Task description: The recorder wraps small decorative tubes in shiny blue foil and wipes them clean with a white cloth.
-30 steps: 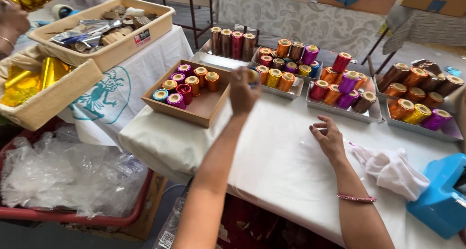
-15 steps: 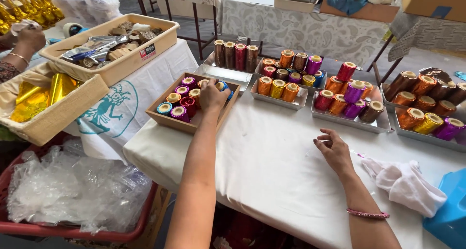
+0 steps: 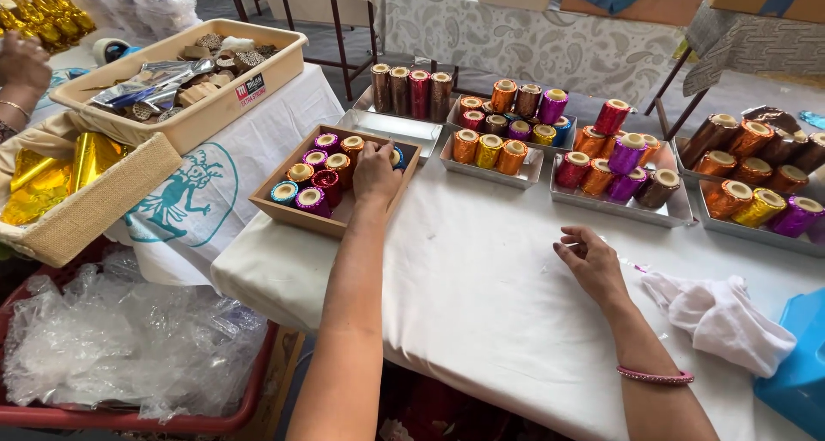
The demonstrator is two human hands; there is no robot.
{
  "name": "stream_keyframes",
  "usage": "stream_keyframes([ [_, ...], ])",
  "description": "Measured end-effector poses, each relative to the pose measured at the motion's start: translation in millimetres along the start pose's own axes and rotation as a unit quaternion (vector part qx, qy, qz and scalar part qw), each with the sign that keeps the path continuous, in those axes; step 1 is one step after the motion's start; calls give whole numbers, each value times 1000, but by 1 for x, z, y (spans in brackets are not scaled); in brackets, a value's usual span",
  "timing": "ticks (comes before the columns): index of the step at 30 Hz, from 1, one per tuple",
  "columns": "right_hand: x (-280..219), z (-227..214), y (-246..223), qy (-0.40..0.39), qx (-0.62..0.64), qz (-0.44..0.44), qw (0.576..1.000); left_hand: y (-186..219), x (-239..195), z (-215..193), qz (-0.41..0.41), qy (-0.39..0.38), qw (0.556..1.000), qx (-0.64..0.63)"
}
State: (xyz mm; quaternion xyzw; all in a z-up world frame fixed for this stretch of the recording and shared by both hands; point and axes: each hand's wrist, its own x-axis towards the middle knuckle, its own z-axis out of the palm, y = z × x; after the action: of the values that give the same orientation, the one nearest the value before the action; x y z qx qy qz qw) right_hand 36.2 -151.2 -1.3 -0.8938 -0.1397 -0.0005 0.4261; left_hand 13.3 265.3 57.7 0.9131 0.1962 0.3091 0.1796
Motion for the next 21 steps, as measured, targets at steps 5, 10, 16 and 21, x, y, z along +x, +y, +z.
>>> stream_keyframes([
  [5, 2, 0, 4, -4, 0, -5, 1000, -3, 3, -4, -2, -14, 1000, -23],
  [10, 2, 2, 6, -7, -4, -4, 1000, -6, 3, 6, -1, 15, 999, -28],
  [16, -1, 0, 0, -7, -17, -2, 1000, -6, -1, 4, 28, 39, 998, -51],
  [21, -1, 1, 2, -9, -26, -9, 1000, -5, -4, 7, 59, 47, 996, -39],
])
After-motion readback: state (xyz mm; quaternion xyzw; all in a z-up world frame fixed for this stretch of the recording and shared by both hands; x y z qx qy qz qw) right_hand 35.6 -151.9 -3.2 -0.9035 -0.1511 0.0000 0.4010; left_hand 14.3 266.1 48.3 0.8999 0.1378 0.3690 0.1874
